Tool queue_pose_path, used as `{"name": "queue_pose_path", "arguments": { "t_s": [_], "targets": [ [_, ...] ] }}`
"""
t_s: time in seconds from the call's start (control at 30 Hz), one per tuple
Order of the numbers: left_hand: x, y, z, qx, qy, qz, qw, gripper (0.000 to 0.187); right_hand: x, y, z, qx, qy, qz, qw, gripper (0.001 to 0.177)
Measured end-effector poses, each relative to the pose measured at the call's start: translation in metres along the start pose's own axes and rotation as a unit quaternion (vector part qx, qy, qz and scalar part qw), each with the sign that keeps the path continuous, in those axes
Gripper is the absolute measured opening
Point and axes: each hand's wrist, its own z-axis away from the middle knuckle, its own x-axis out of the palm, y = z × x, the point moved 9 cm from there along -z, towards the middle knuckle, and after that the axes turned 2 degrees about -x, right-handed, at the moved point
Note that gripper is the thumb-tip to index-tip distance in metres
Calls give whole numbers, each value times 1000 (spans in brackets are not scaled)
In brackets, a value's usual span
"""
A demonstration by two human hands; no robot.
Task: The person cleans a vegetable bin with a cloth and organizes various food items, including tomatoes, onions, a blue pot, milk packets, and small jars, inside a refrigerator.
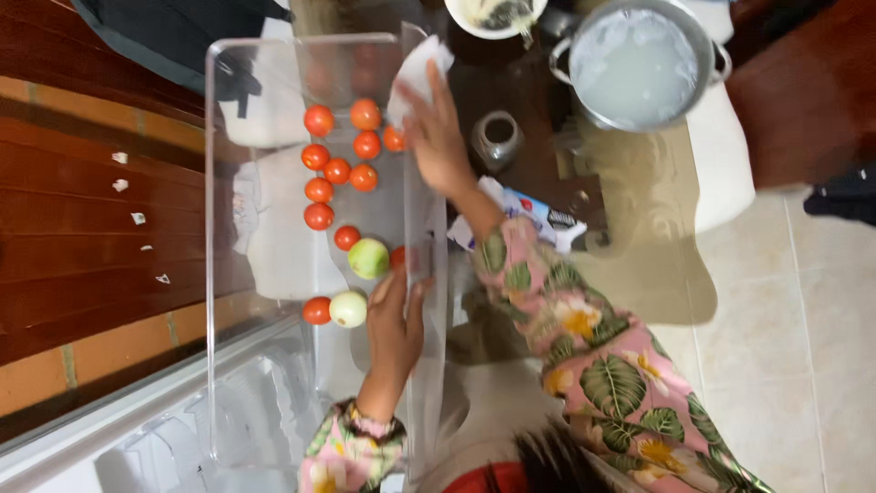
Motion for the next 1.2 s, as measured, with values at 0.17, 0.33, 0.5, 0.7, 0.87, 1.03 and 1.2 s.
{"name": "queue_pose_path", "arguments": {
  "t_s": [0.17, 0.33, 0.5, 0.7, 0.87, 1.03, 1.2],
  "targets": [
    [14, -37, 12, 39, 46, -5, 998, 36, 4, -70, 125, -26, -14, 94, 995, 41],
    [17, -45, 13, 19, 21, 13, 1000, 51, 15, -153, 248, 9, -56, 146, 988, 42],
    [24, -43, 13, -44, -28, 189, 981, 59, 24, -177, 316, 99, -76, -3, 992, 50],
    [36, -73, 16, -59, -16, 179, 982, 50, 22, -131, 200, -108, -36, 189, 975, 60],
    [35, -65, 14, -43, -19, 233, 971, 48, 14, -76, 82, -175, 5, 246, 953, 46],
    [33, -59, 13, -20, -27, 290, 956, 48, 7, -58, 64, -6, -18, 194, 981, 45],
    [28, -60, 14, -82, -14, 151, 985, 56, 12, -113, 145, 2, -60, 157, 986, 48]
  ]
}}
